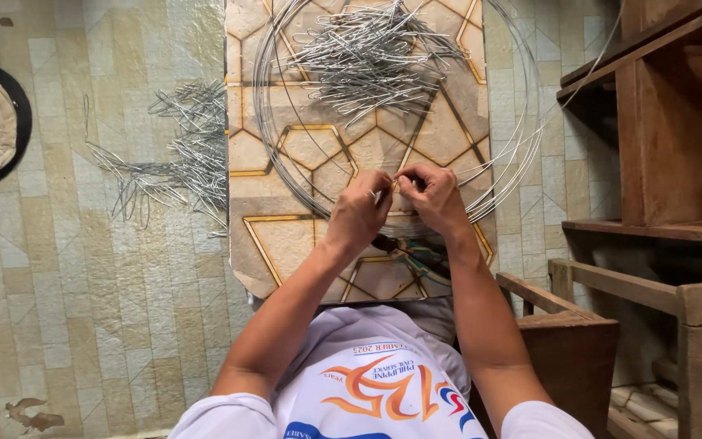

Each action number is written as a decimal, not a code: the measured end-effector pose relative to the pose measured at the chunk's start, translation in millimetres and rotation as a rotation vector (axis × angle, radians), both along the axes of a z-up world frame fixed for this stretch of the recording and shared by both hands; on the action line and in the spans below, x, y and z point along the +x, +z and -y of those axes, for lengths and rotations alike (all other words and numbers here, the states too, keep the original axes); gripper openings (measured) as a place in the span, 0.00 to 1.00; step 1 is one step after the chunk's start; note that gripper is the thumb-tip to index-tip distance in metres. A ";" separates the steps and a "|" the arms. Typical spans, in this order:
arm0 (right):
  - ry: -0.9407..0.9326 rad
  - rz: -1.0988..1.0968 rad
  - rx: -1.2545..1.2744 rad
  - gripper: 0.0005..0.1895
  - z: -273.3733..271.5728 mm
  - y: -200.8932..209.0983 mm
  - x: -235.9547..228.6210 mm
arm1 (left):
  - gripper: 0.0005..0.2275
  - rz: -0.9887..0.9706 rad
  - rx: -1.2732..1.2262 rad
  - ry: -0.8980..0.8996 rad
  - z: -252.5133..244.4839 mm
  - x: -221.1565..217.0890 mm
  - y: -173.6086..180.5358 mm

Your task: Cutting and attaching small wire segments to a circular wire frame using pliers

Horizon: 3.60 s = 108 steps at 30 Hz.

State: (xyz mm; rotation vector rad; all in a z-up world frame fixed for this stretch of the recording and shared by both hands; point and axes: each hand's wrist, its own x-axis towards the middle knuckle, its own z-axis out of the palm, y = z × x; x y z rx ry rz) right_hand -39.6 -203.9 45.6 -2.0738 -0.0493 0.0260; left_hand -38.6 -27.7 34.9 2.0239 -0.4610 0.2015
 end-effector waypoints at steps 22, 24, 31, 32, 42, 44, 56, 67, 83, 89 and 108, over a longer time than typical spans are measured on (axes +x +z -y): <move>-0.048 0.415 -0.051 0.04 0.1 -2.6 -4.0 | 0.04 0.098 0.602 -0.218 -51.5 79.5 -53.0; -0.036 0.434 -0.056 0.04 0.6 -2.8 -3.0 | 0.09 0.304 0.790 -0.174 -41.7 73.1 -33.3; -0.076 0.424 -0.002 0.12 -2.4 -18.6 -2.2 | 0.08 0.168 0.052 -0.189 -13.1 39.9 -19.7; -0.076 0.413 0.008 0.12 -2.8 -18.0 -3.4 | 0.06 0.124 -0.043 -0.177 -10.0 35.6 -18.4; -0.089 0.350 -0.005 0.14 -2.1 -14.9 -6.0 | 0.05 0.193 -0.241 -0.143 3.2 24.8 -17.2; -0.157 0.395 -0.028 0.15 -7.0 -10.6 -4.9 | 0.04 0.202 -0.279 -0.129 1.5 26.5 -19.2; -0.537 -0.034 0.275 0.72 -55.8 -3.4 -25.9 | 0.03 0.235 -0.396 -0.079 -3.8 26.2 -14.8; -0.627 0.016 0.413 0.76 -83.3 -9.9 -12.1 | 0.07 0.227 -0.450 -0.136 -4.8 27.1 -32.3; -0.757 0.109 0.608 0.62 -92.2 -4.8 -16.6 | 0.02 0.267 -0.404 -0.060 1.1 24.8 -29.2; -0.796 0.133 0.654 0.54 -86.9 -13.1 -16.9 | 0.02 0.263 -0.400 -0.076 0.0 21.7 -13.5; -0.768 0.060 0.714 0.25 -79.8 -14.4 -8.7 | 0.04 0.273 -0.364 -0.043 1.7 22.0 -21.2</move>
